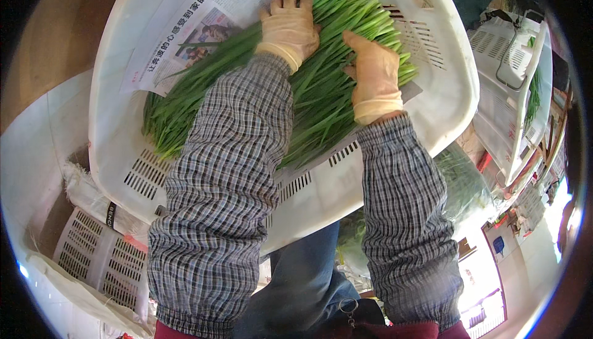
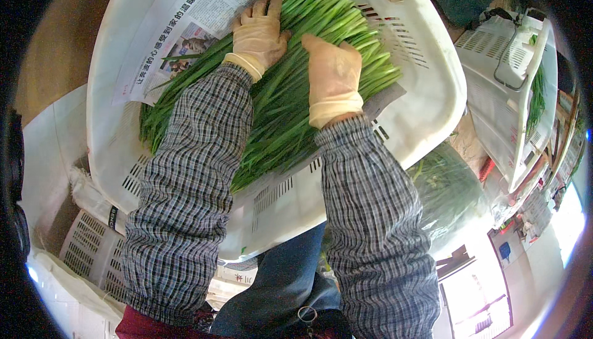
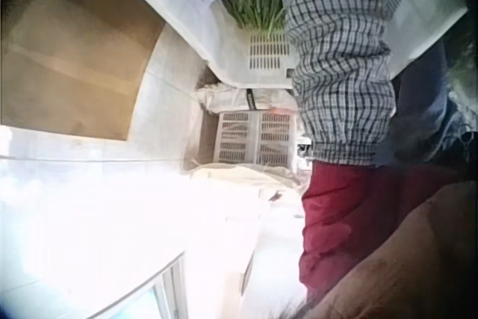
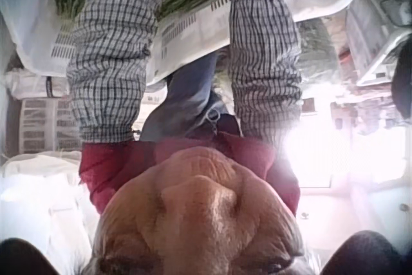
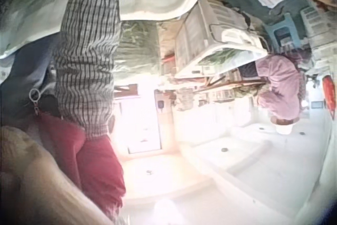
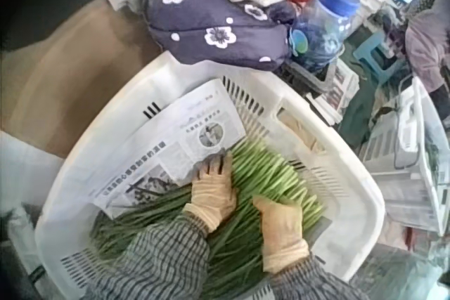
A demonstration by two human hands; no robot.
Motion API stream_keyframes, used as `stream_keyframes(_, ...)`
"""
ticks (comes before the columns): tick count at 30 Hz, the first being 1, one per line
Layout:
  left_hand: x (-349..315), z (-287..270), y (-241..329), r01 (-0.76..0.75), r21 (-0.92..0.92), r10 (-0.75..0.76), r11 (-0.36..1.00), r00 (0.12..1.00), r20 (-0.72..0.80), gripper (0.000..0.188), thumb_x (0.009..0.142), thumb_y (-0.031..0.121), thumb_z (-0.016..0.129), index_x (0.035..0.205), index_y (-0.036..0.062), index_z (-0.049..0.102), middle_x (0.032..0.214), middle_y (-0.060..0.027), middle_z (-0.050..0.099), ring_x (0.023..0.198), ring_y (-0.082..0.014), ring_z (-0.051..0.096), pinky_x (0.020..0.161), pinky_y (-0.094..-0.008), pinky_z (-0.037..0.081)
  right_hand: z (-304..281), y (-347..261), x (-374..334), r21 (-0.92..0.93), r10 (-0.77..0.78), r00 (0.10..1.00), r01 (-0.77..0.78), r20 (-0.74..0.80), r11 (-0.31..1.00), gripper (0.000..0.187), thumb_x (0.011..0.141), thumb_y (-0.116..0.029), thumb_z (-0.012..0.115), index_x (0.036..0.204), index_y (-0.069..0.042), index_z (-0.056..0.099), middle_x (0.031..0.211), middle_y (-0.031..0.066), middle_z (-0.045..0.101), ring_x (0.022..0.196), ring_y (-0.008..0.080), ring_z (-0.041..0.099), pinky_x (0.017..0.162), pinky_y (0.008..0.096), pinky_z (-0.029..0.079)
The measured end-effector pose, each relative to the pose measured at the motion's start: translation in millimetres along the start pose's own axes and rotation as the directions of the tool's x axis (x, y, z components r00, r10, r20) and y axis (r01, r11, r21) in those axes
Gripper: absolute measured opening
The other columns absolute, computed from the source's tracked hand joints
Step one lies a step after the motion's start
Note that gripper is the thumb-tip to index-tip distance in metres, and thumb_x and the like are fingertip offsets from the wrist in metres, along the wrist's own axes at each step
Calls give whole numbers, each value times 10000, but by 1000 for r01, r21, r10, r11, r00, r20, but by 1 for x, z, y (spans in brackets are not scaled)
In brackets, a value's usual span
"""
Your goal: The person gathers green onions from a white basket, aligns them on a wooden cutting board, and chops the ends with a cleaver. The person repeatedly transfers chopped pieces into a plastic bag and places trimmed stalks back into the basket. The person also folds a newspaper and places it under the basket.
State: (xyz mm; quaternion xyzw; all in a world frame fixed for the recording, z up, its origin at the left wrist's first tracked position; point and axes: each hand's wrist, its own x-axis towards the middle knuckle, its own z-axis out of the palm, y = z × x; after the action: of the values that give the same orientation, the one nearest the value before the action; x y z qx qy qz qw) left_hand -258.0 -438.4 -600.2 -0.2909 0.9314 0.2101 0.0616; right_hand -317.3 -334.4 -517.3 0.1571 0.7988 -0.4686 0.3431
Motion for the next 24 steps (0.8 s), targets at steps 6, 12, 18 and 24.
stream_keyframes(6,12,-14,-17,56,-469,-57,881,998,11,778,755,387,649,1393,113,298,1386,-174,350,1262,-382,325,1004,-546,265,21,28,56,-338,-5,1000,12,21,941,241,755,-182,673,941,-30,652,885,120,657,827,210,622,723,315,471)
stream_keyframes(12,-20,-3,-12,-97,189,79,977,991,105,915,766,586,569,1450,174,121,1468,-144,187,1344,-359,175,1001,-636,171,41,-1,58,-835,17,890,435,456,-336,169,778,-215,653,930,-146,682,906,20,670,890,190,639,722,292,493)
stream_keyframes(18,-34,-12,8,-119,294,110,948,993,47,816,797,490,583,1429,147,197,1450,-132,208,1334,-368,170,1002,-634,166,-19,-5,14,-58,-9,999,12,45,998,408,813,-97,609,1129,129,484,992,176,586,861,241,594,671,288,531)
stream_keyframes(24,-179,-80,62,-209,-54,207,976,977,-46,602,740,216,605,1292,59,421,1264,-154,429,1196,-361,355,971,-542,276,-117,-4,-154,227,-27,988,-8,154,974,382,870,-124,554,1147,130,485,982,167,628,850,213,640,712,262,507)
